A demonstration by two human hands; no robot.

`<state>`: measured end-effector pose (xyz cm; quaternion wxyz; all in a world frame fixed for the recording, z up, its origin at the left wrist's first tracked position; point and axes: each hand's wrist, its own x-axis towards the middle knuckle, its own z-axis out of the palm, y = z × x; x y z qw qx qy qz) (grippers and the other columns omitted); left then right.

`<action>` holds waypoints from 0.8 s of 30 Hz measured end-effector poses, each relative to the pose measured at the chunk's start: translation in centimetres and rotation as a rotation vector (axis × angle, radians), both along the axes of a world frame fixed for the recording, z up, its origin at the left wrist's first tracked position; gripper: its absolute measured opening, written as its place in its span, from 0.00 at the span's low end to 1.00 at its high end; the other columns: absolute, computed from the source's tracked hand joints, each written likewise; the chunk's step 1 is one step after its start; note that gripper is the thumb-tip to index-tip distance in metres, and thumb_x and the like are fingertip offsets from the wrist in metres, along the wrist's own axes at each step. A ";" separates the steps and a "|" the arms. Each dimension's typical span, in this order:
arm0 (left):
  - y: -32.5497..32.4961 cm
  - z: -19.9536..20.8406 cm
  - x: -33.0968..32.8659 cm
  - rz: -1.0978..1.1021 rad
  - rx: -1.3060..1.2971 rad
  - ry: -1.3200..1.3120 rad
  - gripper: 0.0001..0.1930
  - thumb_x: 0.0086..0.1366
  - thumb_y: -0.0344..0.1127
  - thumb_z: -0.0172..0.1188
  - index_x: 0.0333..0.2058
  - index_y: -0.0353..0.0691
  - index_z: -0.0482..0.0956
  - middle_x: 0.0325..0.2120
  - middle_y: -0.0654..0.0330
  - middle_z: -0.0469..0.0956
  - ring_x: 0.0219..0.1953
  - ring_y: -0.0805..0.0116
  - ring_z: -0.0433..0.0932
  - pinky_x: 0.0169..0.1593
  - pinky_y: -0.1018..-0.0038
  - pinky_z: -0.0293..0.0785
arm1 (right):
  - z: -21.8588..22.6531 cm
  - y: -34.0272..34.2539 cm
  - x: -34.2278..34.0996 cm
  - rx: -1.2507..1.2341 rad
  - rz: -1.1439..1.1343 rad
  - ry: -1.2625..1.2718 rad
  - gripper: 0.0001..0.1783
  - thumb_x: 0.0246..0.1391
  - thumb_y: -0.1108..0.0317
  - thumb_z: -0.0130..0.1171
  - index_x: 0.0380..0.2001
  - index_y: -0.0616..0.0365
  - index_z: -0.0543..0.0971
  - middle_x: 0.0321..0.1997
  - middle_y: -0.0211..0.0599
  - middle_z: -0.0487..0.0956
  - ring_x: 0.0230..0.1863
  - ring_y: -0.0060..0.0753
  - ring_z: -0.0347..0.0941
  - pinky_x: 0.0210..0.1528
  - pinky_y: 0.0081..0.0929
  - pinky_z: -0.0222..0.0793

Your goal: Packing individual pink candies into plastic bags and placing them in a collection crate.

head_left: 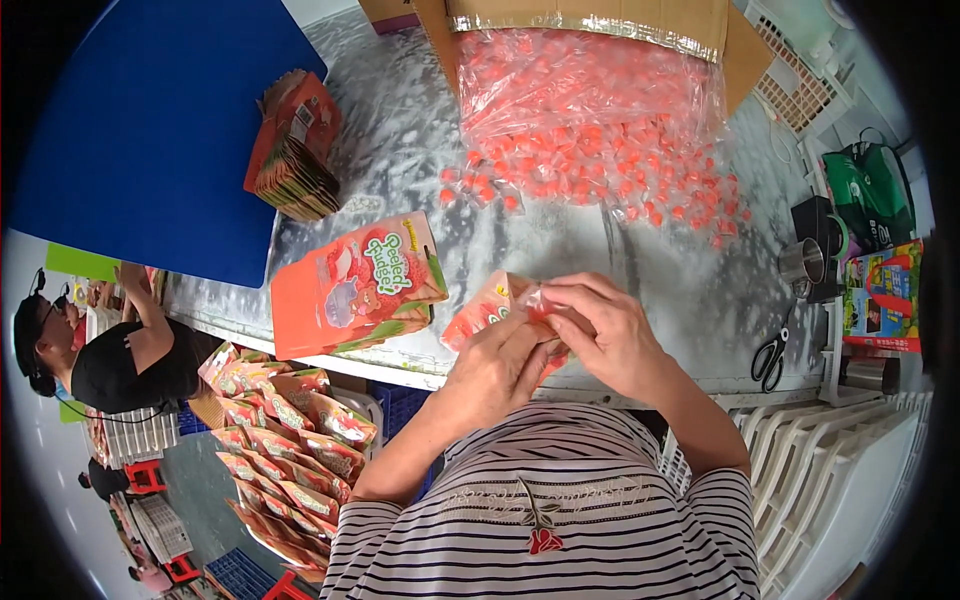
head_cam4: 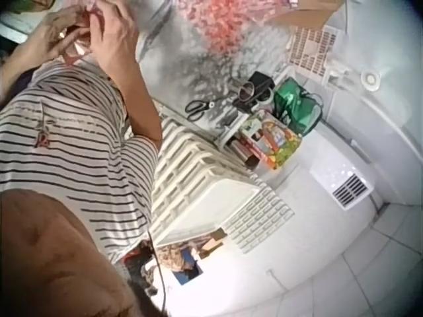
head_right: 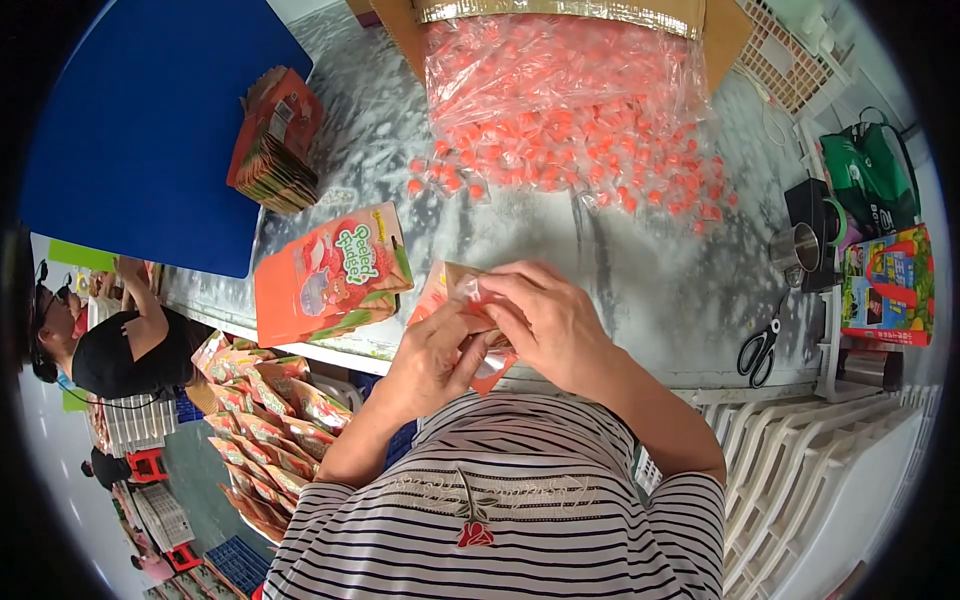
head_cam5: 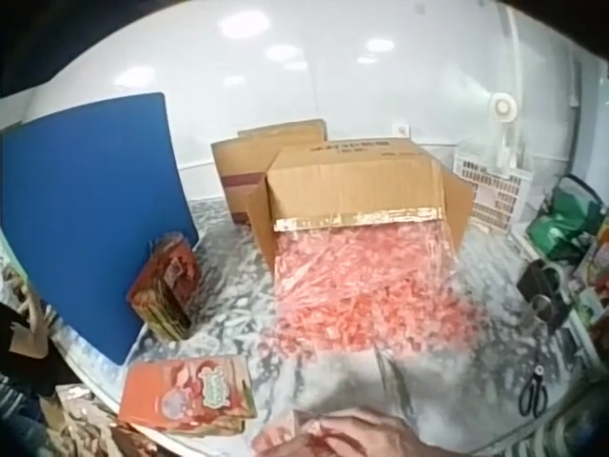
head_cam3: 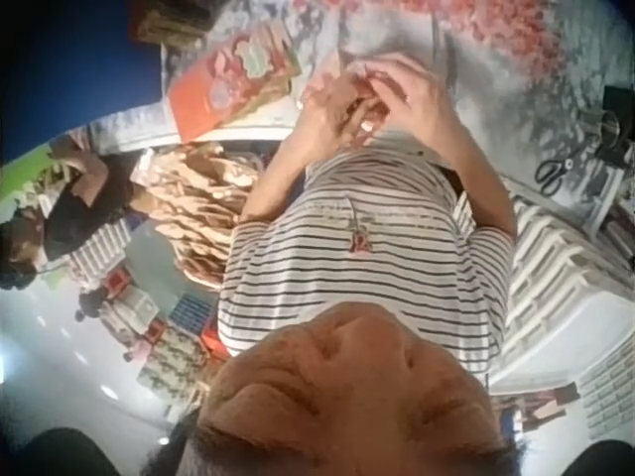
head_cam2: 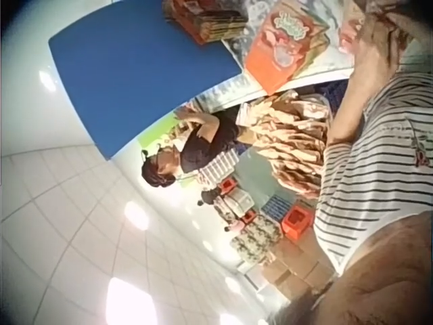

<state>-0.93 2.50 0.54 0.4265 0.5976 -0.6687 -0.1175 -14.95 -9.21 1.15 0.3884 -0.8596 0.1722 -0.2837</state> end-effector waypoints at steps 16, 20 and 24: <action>1.1 0.4 0.5 0.039 0.001 0.013 0.09 0.53 0.22 0.64 0.34 0.33 0.78 0.28 0.53 0.76 0.26 0.58 0.77 0.29 0.69 0.74 | 1.8 -0.4 -0.4 -0.065 0.375 0.510 0.10 0.48 0.76 0.54 0.36 0.67 0.71 0.40 0.50 0.75 0.44 0.50 0.74 0.53 0.42 0.68; 1.2 3.1 2.7 0.107 -0.149 0.015 0.13 0.51 0.28 0.68 0.35 0.34 0.77 0.36 0.52 0.76 0.37 0.58 0.77 0.37 0.68 0.73 | 1.9 -0.3 -0.6 -0.288 0.425 0.230 0.08 0.43 0.78 0.55 0.30 0.65 0.70 0.40 0.51 0.74 0.43 0.50 0.74 0.43 0.38 0.73; 1.8 3.3 6.1 0.252 -0.099 0.213 0.21 0.54 0.36 0.68 0.44 0.33 0.77 0.42 0.52 0.75 0.45 0.61 0.74 0.48 0.66 0.71 | 4.5 0.3 -1.0 -0.485 0.423 0.064 0.06 0.45 0.75 0.56 0.29 0.65 0.72 0.42 0.48 0.74 0.46 0.44 0.75 0.46 0.39 0.74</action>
